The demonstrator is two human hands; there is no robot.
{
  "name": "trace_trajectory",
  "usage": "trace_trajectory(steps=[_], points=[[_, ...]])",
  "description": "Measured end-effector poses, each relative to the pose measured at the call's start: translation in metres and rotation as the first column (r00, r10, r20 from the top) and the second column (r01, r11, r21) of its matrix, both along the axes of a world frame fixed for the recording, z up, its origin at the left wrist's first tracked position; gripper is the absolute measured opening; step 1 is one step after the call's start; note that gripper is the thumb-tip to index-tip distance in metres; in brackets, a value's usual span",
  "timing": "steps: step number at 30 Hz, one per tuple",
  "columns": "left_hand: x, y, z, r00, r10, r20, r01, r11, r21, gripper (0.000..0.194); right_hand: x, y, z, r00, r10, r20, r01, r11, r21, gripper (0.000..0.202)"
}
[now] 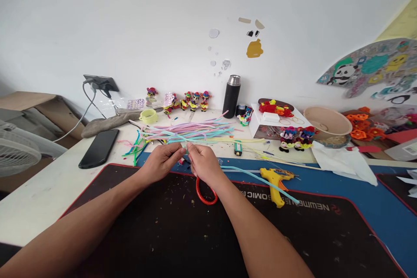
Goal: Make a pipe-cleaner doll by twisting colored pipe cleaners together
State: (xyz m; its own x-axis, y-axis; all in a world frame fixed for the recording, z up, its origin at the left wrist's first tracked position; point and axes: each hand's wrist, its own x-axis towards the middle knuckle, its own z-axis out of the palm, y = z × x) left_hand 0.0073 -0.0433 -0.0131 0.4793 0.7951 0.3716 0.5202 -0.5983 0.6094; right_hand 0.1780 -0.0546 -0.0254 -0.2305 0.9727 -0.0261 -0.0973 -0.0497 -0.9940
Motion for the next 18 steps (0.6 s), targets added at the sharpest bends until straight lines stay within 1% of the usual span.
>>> trace_trajectory(steps=[4,6,9,11,13,16,18], points=[[-0.001,0.002,-0.007,0.996,0.004,-0.084,0.005,0.994,0.106,0.035,0.0,0.001,0.001,0.999,-0.019,-0.047,0.016,0.998,-0.066,0.057],[-0.001,0.002,-0.008,0.998,0.004,-0.069,0.003,0.995,0.099,0.036,0.0,0.001,0.003,0.997,-0.015,-0.08,0.008,0.996,-0.09,0.058],[0.0,0.003,-0.006,1.0,-0.001,-0.004,0.0,1.0,-0.027,0.039,0.001,0.002,0.003,0.997,-0.024,-0.069,0.018,0.996,-0.089,0.057],[0.0,0.004,-0.003,0.999,-0.021,0.036,0.025,0.992,-0.126,0.041,0.002,0.002,0.003,0.999,-0.038,-0.034,0.035,0.997,-0.073,0.056],[-0.002,0.006,0.001,0.994,-0.047,0.099,0.066,0.977,-0.202,0.039,0.002,0.002,0.003,0.999,-0.051,0.007,0.052,0.998,-0.047,0.055],[-0.005,0.008,0.005,0.977,-0.063,0.205,0.119,0.954,-0.274,0.036,0.004,0.001,0.005,0.995,-0.06,0.081,0.06,0.998,-0.002,0.053],[-0.008,0.009,0.006,0.972,-0.055,0.227,0.122,0.948,-0.293,0.035,0.005,0.001,0.005,0.986,-0.067,0.154,0.063,0.997,0.033,0.051]])
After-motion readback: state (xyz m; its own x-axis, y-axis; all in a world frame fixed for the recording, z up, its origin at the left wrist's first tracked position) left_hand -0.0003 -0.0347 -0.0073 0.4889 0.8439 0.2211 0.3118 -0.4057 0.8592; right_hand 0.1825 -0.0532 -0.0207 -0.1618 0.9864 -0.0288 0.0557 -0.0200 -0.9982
